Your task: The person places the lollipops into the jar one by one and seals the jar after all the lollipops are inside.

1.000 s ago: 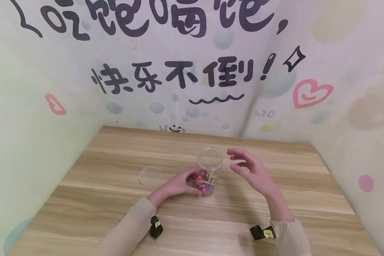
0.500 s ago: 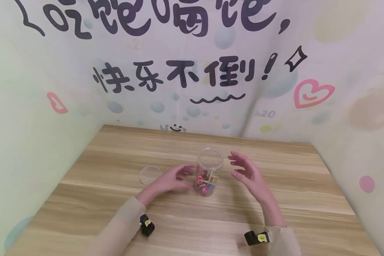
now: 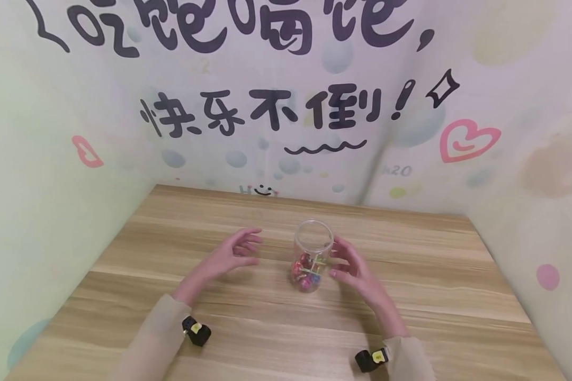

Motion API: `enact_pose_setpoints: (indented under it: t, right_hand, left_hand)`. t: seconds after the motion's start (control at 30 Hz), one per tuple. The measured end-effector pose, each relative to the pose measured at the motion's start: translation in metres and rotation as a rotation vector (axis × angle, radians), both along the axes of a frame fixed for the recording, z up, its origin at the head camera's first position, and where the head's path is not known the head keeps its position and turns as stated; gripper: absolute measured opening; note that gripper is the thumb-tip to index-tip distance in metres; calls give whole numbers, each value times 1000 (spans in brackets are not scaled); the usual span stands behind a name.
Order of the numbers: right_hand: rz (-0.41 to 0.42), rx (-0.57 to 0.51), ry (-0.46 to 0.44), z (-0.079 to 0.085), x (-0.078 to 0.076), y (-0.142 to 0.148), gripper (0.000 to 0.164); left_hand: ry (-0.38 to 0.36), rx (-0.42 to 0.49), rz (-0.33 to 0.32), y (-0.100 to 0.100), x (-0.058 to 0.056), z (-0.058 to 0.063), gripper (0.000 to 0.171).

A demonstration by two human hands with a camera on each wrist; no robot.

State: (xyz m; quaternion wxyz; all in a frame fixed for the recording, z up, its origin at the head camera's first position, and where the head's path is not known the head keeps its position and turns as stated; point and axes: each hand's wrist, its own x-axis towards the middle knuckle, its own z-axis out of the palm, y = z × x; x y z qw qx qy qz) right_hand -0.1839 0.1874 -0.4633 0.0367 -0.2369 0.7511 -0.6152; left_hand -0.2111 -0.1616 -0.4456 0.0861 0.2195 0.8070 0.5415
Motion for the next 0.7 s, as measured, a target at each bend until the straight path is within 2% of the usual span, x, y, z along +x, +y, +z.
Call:
enact_pose_setpoints:
  t: [0.23, 0.53, 0.7]
  right_hand:
    - [76, 21, -30, -14, 1, -8, 86]
    - [69, 68, -136, -22, 2, -16, 85]
    - [54, 128, -135, -24, -4, -19, 88]
  left_hand:
    - [41, 44, 22, -19, -2, 5, 70]
    - [48, 28, 71, -34, 4, 3, 72]
    - [44, 15, 114, -44, 8, -1, 72]
